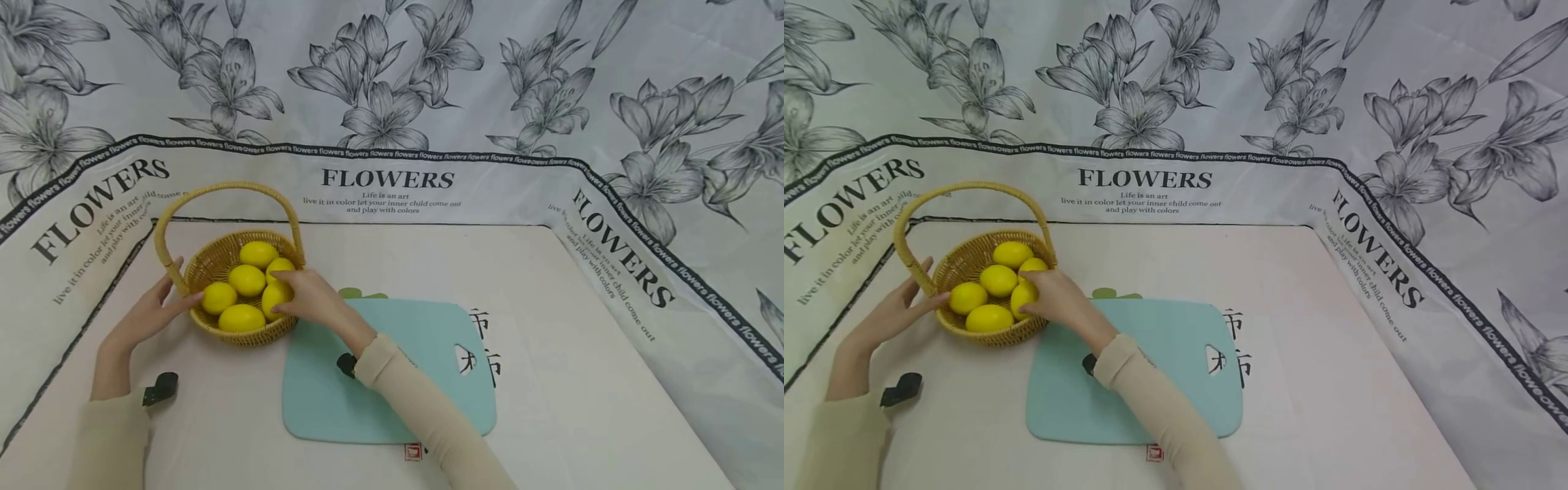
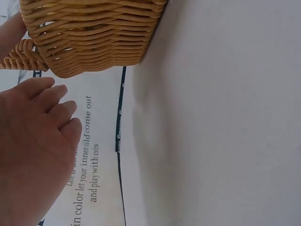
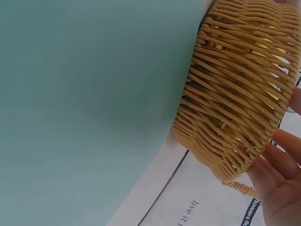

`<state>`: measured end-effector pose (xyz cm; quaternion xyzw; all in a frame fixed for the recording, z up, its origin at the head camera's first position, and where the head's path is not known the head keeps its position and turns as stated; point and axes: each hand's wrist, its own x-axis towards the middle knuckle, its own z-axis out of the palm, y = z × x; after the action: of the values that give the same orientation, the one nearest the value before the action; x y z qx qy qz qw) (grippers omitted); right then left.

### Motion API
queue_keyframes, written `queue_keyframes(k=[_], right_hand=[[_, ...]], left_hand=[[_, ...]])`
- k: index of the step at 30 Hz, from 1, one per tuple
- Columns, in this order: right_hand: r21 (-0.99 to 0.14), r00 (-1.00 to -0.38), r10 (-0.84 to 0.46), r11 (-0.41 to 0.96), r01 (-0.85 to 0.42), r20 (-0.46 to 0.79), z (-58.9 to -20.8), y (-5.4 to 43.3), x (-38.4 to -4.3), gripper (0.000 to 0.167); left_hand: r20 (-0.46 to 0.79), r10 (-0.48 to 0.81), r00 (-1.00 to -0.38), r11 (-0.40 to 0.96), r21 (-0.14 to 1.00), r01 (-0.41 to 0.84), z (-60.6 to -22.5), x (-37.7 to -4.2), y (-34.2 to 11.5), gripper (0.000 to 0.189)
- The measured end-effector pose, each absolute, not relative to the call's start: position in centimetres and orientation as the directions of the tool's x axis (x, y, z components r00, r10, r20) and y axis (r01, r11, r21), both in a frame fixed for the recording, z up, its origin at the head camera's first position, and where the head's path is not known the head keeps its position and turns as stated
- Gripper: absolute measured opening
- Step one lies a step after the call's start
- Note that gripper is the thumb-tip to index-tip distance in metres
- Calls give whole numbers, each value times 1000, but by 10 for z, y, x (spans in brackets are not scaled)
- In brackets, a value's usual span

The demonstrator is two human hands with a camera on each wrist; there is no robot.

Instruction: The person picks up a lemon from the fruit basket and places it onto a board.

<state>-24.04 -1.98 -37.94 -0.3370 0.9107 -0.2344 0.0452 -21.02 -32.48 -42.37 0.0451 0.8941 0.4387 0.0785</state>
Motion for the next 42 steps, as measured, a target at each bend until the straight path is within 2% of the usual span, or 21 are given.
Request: queue_keyframes(k=[8, 21, 30, 42], right_hand=[[-416, -757, -652, 678, -605, 38, -377, -28, -242, 65], [-300, -774, -633, 737, -606, 8, -377, -40, -241, 62], [-290, -785, -619, 750, -595, 9, -376, -43, -237, 62], [-324, -751, -659, 705, -631, 31, -378, -44, -239, 56]], left_hand=[[-85, 172, -981, 593, 804, 35, -425, -209, -325, 86], [-64, 212, -975, 523, 851, 58, -424, -207, -320, 81], [-66, 227, -972, 512, 857, 62, -426, -208, -320, 80], [-61, 231, -971, 501, 863, 65, -427, -210, -320, 81]])
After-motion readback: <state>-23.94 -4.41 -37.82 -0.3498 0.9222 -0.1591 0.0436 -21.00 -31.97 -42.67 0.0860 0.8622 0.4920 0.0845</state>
